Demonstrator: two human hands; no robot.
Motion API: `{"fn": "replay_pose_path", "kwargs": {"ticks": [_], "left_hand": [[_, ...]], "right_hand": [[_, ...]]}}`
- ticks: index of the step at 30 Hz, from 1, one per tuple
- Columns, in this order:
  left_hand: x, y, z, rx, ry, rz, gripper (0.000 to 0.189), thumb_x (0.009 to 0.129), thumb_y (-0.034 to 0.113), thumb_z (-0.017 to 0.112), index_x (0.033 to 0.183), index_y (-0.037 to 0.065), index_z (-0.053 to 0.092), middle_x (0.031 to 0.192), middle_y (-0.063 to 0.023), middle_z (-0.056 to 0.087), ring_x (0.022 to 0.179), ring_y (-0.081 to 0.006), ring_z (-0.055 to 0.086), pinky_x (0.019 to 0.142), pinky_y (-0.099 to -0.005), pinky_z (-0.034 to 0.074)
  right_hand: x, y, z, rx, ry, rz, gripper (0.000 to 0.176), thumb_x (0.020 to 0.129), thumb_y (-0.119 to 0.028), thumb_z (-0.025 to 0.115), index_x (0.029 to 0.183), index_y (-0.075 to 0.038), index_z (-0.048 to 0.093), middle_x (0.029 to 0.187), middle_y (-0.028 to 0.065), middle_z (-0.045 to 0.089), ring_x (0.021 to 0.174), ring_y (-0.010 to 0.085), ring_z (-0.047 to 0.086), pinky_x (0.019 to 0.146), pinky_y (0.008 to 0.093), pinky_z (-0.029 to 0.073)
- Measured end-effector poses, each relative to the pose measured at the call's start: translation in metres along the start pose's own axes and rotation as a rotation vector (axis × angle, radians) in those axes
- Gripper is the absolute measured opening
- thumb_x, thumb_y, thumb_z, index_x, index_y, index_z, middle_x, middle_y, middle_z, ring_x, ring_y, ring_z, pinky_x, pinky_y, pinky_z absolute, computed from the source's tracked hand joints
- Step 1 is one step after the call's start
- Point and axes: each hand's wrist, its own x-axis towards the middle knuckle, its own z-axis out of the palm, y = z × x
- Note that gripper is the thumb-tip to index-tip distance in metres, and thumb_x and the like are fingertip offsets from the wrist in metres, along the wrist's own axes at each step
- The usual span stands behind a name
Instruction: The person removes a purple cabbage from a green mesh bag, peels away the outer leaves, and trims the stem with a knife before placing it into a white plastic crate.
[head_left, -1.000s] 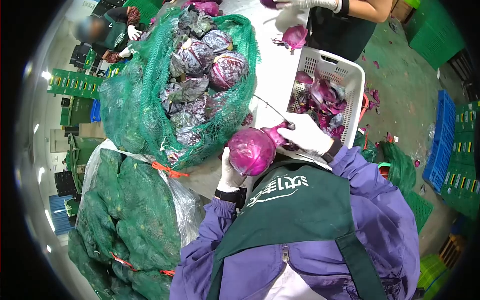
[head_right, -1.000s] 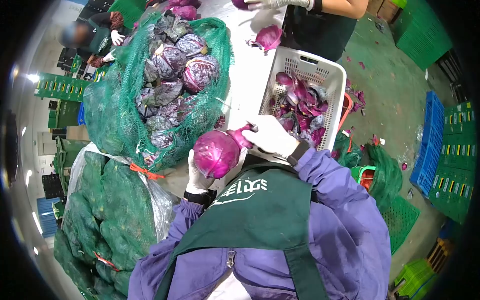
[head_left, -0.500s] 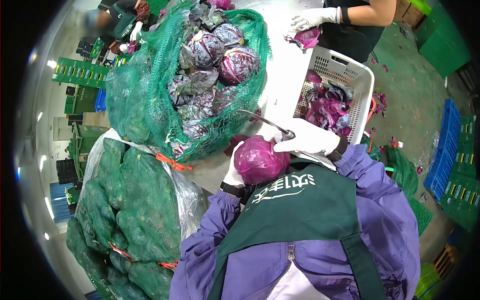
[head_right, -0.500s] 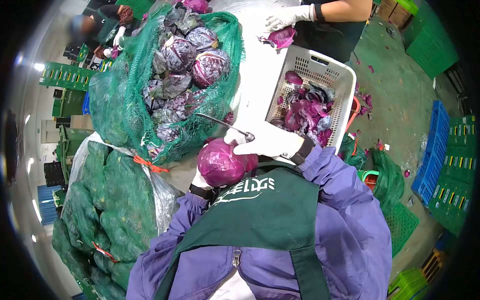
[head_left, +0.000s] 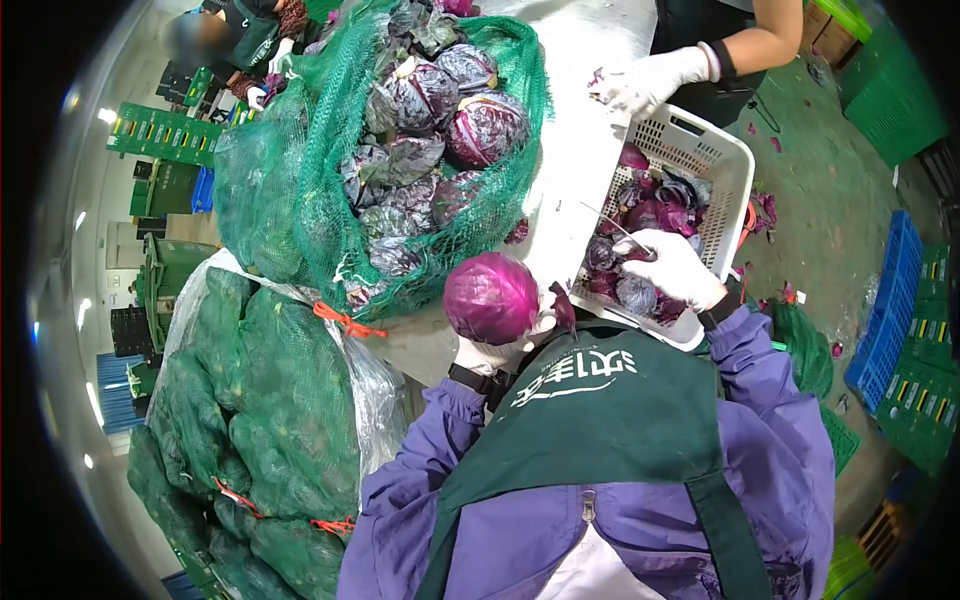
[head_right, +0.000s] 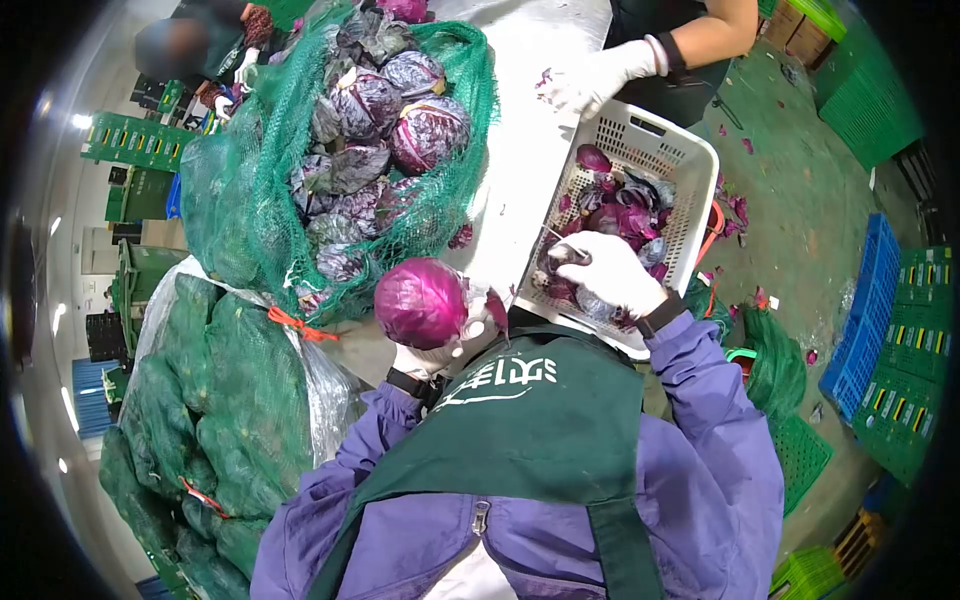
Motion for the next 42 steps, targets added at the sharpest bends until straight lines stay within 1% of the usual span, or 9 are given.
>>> {"fn": "replay_pose_path", "kwargs": {"ticks": [6, 7, 10, 16, 22, 28, 30, 37, 42], "left_hand": [[0.02, 0.003, 0.013, -1.013, -0.195, -0.16, 0.087, 0.089, 0.069, 0.049, 0.148, 0.007, 0.032, 0.143, -0.026, 0.041, 0.125, -0.0482, 0.047, 0.094, -0.0629, 0.05], [0.021, 0.006, 0.022, -0.995, -0.043, -0.064, 0.093, 0.087, 0.076, 0.046, 0.148, 0.007, 0.032, 0.144, -0.0243, 0.041, 0.126, -0.0474, 0.047, 0.09, -0.0629, 0.052], [0.024, 0.023, 0.045, -0.324, 0.149, 0.025, 0.077, 0.095, 0.065, 0.044, 0.15, 0.014, 0.028, 0.147, -0.0207, 0.039, 0.133, -0.0426, 0.043, 0.099, -0.0567, 0.05], [0.02, 0.058, 0.04, 0.853, 0.155, 0.502, 0.047, 0.095, 0.015, 0.062, 0.138, 0.004, 0.048, 0.124, -0.0116, 0.06, 0.105, -0.0174, 0.064, 0.088, -0.03, 0.053], [0.052, 0.117, -0.014, 1.071, 0.701, 0.869, 0.036, 0.094, 0.01, 0.066, 0.127, -0.002, 0.057, 0.123, -0.0114, 0.062, 0.113, -0.0184, 0.058, 0.101, -0.0303, 0.044], [0.078, 0.124, -0.027, 1.415, 0.682, 0.929, 0.056, 0.087, 0.024, 0.074, 0.132, -0.001, 0.052, 0.132, -0.0218, 0.053, 0.123, -0.0335, 0.053, 0.105, -0.0391, 0.043], [0.091, 0.141, -0.023, 1.048, 0.664, 0.761, 0.066, 0.088, 0.029, 0.073, 0.138, -0.003, 0.046, 0.138, -0.0224, 0.05, 0.129, -0.0338, 0.049, 0.108, -0.0395, 0.039], [0.163, 0.229, -0.017, 1.307, 1.072, 0.89, 0.108, 0.072, 0.043, 0.084, 0.148, -0.005, 0.026, 0.147, -0.0312, 0.03, 0.136, -0.0437, 0.033, 0.114, -0.0479, 0.03], [0.19, 0.247, -0.014, 1.445, 1.213, 0.726, 0.128, 0.06, 0.048, 0.09, 0.153, 0.004, 0.015, 0.15, -0.0314, 0.02, 0.135, -0.0506, 0.031, 0.111, -0.0538, 0.035]], "right_hand": [[0.003, -0.046, 0.037, 0.486, -0.246, 0.316, 0.073, 0.085, -0.025, 0.077, 0.146, -0.005, 0.044, 0.121, 0.0138, 0.067, 0.105, 0.0153, 0.059, 0.095, 0.0306, 0.046], [0.005, -0.043, 0.049, 0.373, -0.096, 0.085, 0.077, 0.084, -0.025, 0.078, 0.149, -0.004, 0.04, 0.115, 0.0118, 0.068, 0.095, 0.0154, 0.062, 0.086, 0.0301, 0.05], [0.009, -0.042, 0.051, 0.724, -0.12, 0.386, 0.078, 0.084, -0.023, 0.077, 0.149, -0.003, 0.037, 0.089, 0.0024, 0.061, 0.055, 0.0044, 0.051, 0.049, 0.0206, 0.044], [0.013, 0.014, 0.051, 1.334, 0.194, 0.715, 0.04, 0.096, -0.049, 0.058, 0.106, -0.011, 0.062, 0.078, 0.0011, 0.066, 0.049, 0.0115, 0.055, 0.043, 0.0229, 0.047], [0.023, 0.057, 0.05, 1.365, 0.127, 0.718, 0.052, 0.097, -0.056, 0.051, 0.126, -0.012, 0.055, 0.088, 0.0028, 0.067, 0.049, 0.012, 0.056, 0.041, 0.0244, 0.049], [0.052, 0.098, 0.047, 1.467, -0.101, 0.621, 0.062, 0.094, -0.059, 0.056, 0.132, -0.01, 0.054, 0.107, 0.0034, 0.067, 0.06, 0.0104, 0.06, 0.047, 0.0227, 0.051], [0.078, 0.041, 0.047, 1.361, 0.27, 0.695, 0.059, 0.091, -0.058, 0.062, 0.127, -0.011, 0.058, 0.097, 0.001, 0.068, 0.058, 0.0098, 0.058, 0.047, 0.0221, 0.05], [0.132, 0.078, 0.05, 1.279, 0.328, 0.716, 0.062, 0.086, -0.073, 0.055, 0.102, -0.014, 0.061, 0.065, -0.0007, 0.057, 0.044, 0.0112, 0.05, 0.037, 0.0229, 0.041], [0.184, 0.087, 0.038, 1.261, 0.357, 0.629, 0.065, 0.085, -0.072, 0.057, 0.118, -0.017, 0.057, 0.075, 0.0, 0.059, 0.044, 0.0099, 0.049, 0.035, 0.022, 0.04]]}}
